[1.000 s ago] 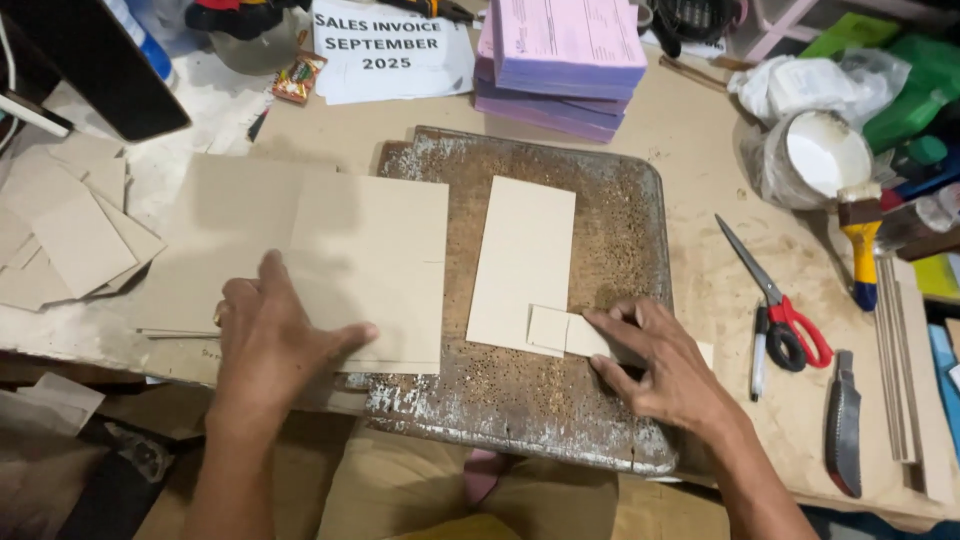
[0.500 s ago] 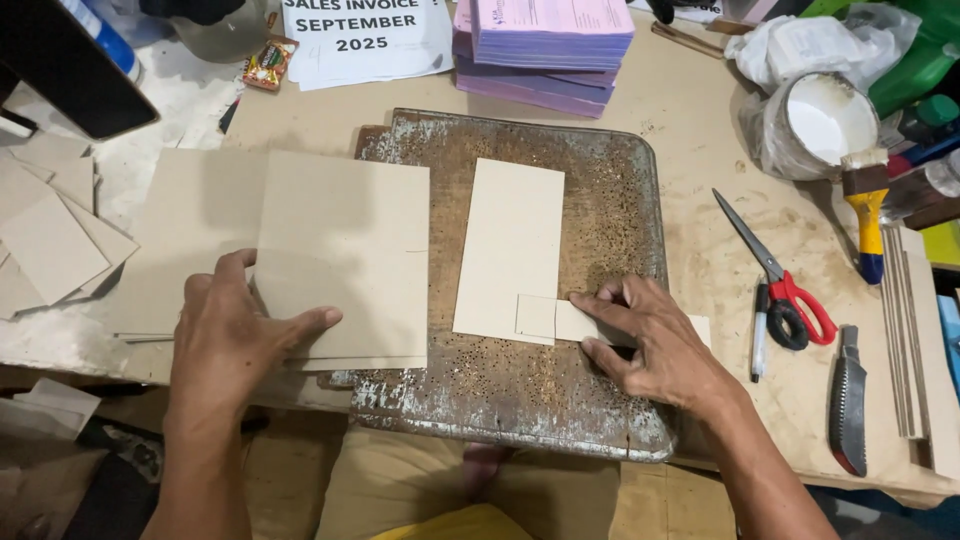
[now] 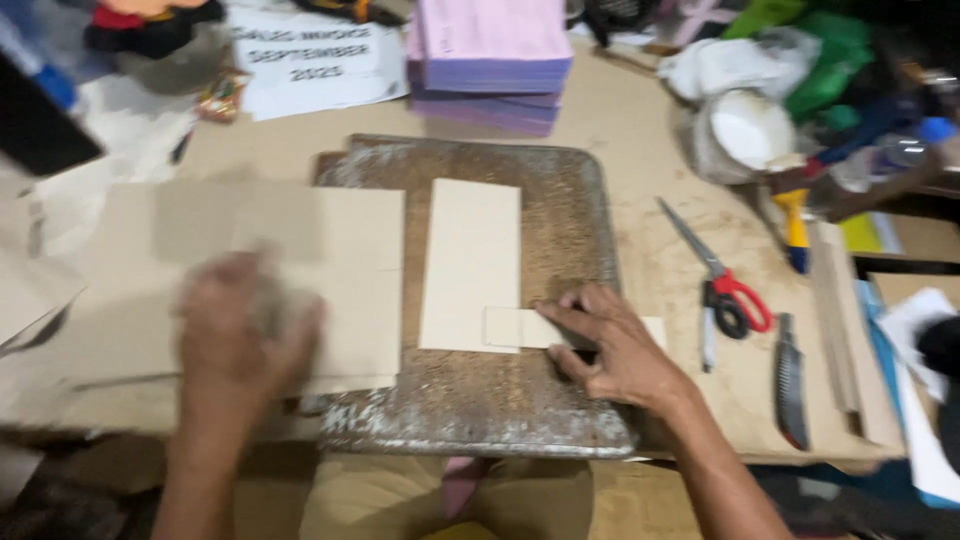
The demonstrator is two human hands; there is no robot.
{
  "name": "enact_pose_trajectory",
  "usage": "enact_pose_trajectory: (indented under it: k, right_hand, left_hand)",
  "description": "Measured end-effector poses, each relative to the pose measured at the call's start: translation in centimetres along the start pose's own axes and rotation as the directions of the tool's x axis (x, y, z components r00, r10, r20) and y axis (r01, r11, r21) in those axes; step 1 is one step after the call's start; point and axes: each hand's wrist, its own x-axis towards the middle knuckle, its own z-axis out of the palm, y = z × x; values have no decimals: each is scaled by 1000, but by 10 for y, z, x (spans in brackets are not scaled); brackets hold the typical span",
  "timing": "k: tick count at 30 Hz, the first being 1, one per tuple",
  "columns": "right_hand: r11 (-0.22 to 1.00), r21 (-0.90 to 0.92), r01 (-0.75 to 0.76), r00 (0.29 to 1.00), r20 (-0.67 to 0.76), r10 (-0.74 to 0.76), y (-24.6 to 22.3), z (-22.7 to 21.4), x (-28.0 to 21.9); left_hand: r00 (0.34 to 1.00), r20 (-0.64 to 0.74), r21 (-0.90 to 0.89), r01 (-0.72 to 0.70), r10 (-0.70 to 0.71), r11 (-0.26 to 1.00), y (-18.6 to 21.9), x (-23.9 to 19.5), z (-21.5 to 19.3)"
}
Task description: Cutting cardboard sheets into specific sizes and shapes using a utility knife and a straight edge on a workbench.
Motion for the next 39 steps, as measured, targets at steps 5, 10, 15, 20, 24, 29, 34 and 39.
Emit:
enact_pose_trajectory:
  k: [5, 10, 15, 20, 24, 29, 34, 39]
  right_hand:
    - [963, 271, 0, 1000, 10, -3, -44, -26, -18]
    - [791, 360, -494, 864, 102, 493, -59, -64, -40]
    - [484, -52, -873, 464, -392, 794, 76, -18, -97]
    - [475, -3, -880, 439, -387, 811, 56, -13, -100]
    - [592, 391, -705, 409, -458, 789, -57, -51, -82]
    - [700, 621, -353, 434, -554, 711, -63, 18, -139]
    - [949, 299, -103, 718, -637, 279, -111, 59, -122]
    - [935, 338, 103, 658, -729, 191, -126, 49, -105]
  left_hand:
    - [742, -93, -433, -631, 664, 644, 108, -12, 19]
    - [565, -129, -269, -811, 815, 519, 112, -26, 61]
    - [629, 14, -358, -723, 777, 591, 92, -55, 81]
    - [698, -20, -286, -690, 716, 665, 100, -61, 68]
    - [701, -73, -350, -684, 709, 640, 95, -63, 86]
    - [701, -90, -408, -674, 707, 617, 93, -64, 90]
    - [706, -87, -393, -672, 703, 627, 92, -64, 95]
    - [705, -68, -406, -666, 706, 626, 95, -61, 89]
